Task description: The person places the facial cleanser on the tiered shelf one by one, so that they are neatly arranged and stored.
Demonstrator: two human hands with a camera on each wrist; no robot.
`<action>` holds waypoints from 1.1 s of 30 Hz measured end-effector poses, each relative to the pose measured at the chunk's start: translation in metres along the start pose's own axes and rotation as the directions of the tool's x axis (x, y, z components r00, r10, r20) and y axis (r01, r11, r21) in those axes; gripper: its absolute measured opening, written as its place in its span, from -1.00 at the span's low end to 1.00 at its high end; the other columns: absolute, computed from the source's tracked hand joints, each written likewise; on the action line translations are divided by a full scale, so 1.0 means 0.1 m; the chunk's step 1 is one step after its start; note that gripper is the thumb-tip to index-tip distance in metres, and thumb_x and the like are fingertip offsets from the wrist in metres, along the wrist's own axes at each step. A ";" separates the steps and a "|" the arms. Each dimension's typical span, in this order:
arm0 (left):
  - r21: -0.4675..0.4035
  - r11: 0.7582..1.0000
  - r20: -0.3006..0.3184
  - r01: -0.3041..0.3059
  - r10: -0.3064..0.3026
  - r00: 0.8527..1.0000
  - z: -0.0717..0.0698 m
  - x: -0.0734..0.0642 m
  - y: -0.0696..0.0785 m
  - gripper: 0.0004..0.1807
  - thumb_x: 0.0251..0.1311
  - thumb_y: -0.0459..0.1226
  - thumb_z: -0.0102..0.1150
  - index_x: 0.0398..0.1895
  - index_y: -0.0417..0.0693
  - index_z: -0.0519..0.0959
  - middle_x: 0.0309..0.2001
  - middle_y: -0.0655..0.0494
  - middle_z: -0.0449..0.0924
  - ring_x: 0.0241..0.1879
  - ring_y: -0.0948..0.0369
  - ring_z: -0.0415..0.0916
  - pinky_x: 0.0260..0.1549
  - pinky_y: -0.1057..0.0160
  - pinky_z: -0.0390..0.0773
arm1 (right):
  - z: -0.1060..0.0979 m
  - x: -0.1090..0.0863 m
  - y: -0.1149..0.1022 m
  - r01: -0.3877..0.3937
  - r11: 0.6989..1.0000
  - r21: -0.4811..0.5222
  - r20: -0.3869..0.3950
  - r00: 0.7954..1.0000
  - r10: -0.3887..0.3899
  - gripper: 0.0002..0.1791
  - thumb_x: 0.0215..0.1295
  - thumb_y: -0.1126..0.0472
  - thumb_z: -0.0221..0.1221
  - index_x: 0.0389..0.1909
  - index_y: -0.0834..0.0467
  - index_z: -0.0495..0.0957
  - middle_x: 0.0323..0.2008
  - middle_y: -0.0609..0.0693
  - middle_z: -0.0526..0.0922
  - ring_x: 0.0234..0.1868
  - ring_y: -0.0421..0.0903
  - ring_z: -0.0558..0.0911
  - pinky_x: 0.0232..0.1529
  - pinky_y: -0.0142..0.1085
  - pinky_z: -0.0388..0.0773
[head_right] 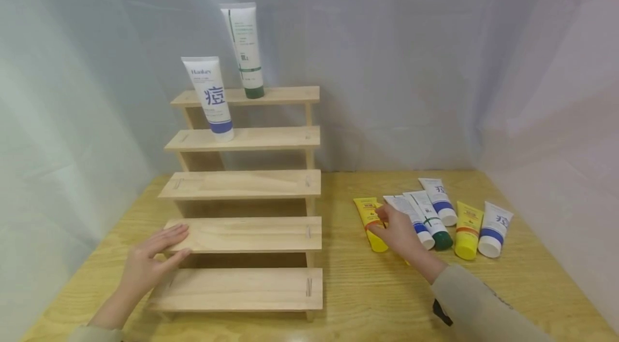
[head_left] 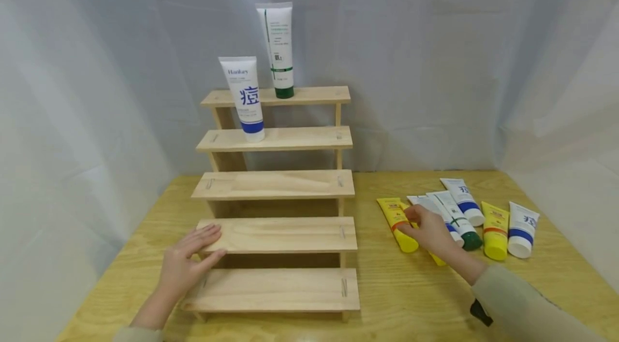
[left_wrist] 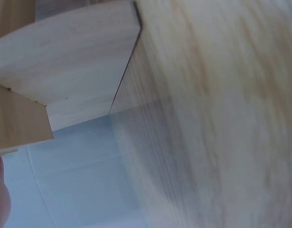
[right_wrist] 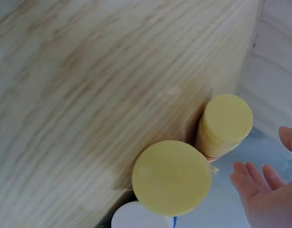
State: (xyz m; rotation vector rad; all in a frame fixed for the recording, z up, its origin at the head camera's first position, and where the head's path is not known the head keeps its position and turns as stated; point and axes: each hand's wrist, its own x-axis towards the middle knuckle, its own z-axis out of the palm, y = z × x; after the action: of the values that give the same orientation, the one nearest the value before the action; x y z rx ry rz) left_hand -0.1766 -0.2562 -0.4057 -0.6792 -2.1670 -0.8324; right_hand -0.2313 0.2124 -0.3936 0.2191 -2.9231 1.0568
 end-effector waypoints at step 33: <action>0.007 1.000 -0.005 -0.016 0.016 1.000 0.00 0.01 0.01 -0.59 -0.39 -0.34 0.42 -0.30 -0.23 0.62 -0.16 -0.12 0.56 0.00 0.45 0.35 0.17 0.36 0.19 | 0.13 0.09 0.14 -0.028 0.997 -0.077 0.046 0.998 0.031 -0.63 0.08 0.33 0.20 -0.11 0.42 0.39 -0.22 0.21 0.53 -0.26 0.01 0.50 -0.18 -0.09 0.52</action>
State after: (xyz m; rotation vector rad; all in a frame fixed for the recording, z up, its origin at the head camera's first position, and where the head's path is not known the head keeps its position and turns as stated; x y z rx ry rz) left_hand -0.1765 -0.2554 -0.4046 -0.6890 -2.1564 -0.8172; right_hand -0.2424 0.2137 -0.4119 0.2027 -3.0109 0.9545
